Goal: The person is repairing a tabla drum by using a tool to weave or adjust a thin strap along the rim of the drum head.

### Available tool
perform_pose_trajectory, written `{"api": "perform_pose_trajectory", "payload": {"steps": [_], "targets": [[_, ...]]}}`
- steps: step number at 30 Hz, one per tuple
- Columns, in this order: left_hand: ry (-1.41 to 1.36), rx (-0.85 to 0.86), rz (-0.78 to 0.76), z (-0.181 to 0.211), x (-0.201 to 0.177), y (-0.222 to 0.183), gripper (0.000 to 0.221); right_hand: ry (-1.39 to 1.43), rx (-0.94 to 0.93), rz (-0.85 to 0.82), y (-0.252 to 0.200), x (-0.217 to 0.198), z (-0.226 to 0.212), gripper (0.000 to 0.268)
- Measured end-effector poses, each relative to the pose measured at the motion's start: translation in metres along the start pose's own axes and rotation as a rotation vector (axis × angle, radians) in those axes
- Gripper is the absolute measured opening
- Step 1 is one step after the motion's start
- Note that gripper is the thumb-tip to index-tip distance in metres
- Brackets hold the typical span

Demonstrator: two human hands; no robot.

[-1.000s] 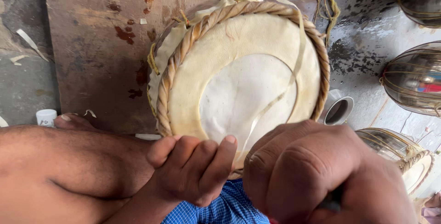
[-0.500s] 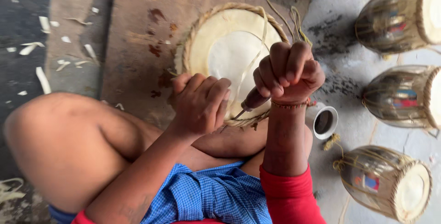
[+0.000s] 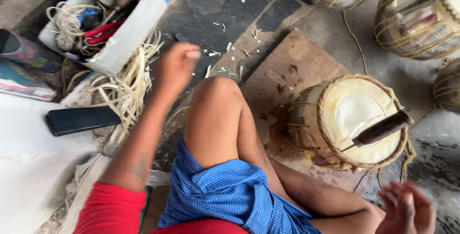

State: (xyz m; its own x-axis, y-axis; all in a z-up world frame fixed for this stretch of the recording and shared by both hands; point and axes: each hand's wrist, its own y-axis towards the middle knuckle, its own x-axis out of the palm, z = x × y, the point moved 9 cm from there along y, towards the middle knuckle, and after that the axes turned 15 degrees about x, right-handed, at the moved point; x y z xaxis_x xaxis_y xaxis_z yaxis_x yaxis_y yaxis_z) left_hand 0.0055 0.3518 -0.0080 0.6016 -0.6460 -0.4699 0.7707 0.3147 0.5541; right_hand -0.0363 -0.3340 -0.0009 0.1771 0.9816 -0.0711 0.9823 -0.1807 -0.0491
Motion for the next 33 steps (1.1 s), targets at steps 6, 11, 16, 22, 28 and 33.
{"api": "perform_pose_trajectory", "payload": {"steps": [6, 11, 16, 22, 28, 33], "targets": [[0.740, -0.295, -0.209, -0.184, -0.076, -0.076, 0.013, -0.014, 0.224, -0.049, -0.013, -0.074, 0.108, 0.027], [0.862, -0.396, -0.395, -0.218, -0.060, -0.106, 0.021, -0.012, 0.182, 0.010, -0.018, -0.066, 0.112, 0.019], [0.609, -0.168, -0.187, -0.159, -0.080, -0.075, 0.017, -0.085, 0.099, 0.030, -0.030, -0.039, 0.073, 0.017], [-0.463, -0.306, -0.061, -0.082, -0.114, -0.045, 0.010, -0.030, 0.038, -0.065, -0.036, 0.024, 0.045, 0.014], [-0.686, -0.180, -0.281, 0.068, -0.072, -0.021, 0.006, -0.383, 0.052, -0.288, -0.061, 0.149, -0.036, 0.021], [-0.393, 0.261, -0.675, 0.219, 0.028, -0.073, 0.012, -0.211, 0.188, -0.467, -0.086, 0.237, -0.072, 0.035]]}}
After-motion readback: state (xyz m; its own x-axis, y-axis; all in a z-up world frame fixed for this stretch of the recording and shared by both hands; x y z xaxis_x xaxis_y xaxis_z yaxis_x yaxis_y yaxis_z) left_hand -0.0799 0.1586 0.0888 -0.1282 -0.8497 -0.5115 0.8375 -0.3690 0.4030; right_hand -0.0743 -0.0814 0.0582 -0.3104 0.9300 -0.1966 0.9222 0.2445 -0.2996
